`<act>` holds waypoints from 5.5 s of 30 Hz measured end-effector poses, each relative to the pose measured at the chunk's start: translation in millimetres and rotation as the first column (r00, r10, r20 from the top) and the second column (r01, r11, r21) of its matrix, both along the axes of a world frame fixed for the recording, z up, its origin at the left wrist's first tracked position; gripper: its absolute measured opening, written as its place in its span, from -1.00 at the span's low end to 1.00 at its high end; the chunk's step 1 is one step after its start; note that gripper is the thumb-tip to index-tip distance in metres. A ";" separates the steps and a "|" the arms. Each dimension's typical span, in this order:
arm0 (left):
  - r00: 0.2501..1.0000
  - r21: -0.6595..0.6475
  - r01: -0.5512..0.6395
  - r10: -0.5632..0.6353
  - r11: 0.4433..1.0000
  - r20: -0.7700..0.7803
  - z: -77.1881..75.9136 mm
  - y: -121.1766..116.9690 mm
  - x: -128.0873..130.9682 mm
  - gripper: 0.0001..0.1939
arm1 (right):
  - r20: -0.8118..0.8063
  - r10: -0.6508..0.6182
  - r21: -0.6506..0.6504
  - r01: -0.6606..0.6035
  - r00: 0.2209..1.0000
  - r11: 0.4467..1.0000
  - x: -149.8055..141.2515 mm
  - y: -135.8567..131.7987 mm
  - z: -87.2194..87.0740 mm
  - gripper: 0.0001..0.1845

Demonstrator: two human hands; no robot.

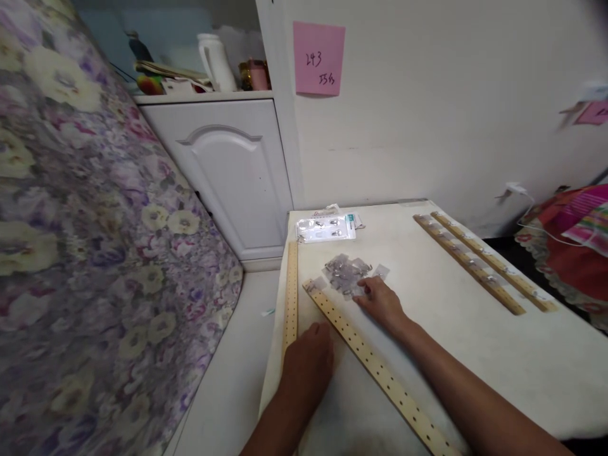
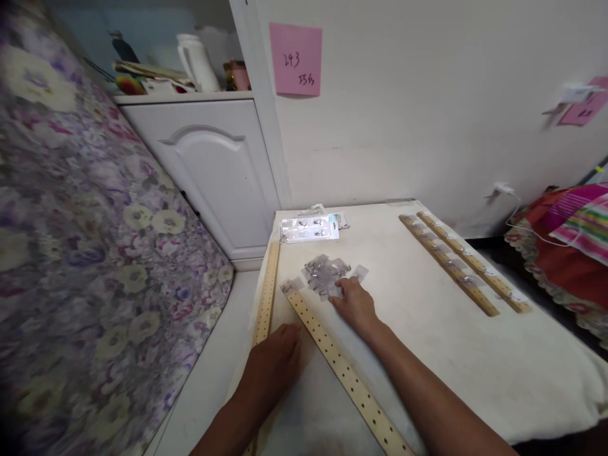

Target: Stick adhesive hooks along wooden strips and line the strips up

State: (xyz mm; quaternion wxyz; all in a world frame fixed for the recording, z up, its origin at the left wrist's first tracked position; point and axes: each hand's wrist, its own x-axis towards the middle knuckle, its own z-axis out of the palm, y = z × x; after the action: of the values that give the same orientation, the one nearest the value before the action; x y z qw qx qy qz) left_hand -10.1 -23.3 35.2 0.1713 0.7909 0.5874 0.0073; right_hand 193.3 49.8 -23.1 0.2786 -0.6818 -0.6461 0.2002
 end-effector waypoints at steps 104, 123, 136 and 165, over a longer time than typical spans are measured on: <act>0.971 0.099 0.030 -0.005 0.995 -0.240 -17.6 10.1 9.4 -0.50 | -0.011 0.464 0.335 -0.433 0.886 0.837 -48.8 -13.7 2.4 -0.64; 0.972 0.160 0.053 -0.014 0.986 -0.234 -19.9 9.6 7.0 -0.50 | 0.107 0.444 0.252 -0.456 0.890 0.854 -53.4 -21.4 11.1 -0.64; 0.976 0.183 0.063 -0.022 0.981 -0.215 -20.8 5.3 3.7 -0.45 | 0.147 0.030 0.282 -0.071 0.989 0.957 -26.7 27.3 3.2 -0.79; 0.992 0.001 0.016 -0.016 1.000 -0.126 0.4 -8.7 7.6 -0.67 | -0.265 0.329 0.178 -0.290 0.906 0.940 -1.6 -32.1 14.8 -0.76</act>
State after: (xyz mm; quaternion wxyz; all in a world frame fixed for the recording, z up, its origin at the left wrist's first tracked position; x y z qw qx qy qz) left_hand -2.4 -32.0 35.7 0.1332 0.7947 0.5907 -0.0433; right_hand 191.6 17.7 -8.3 0.3807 -0.5131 -0.7101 0.2959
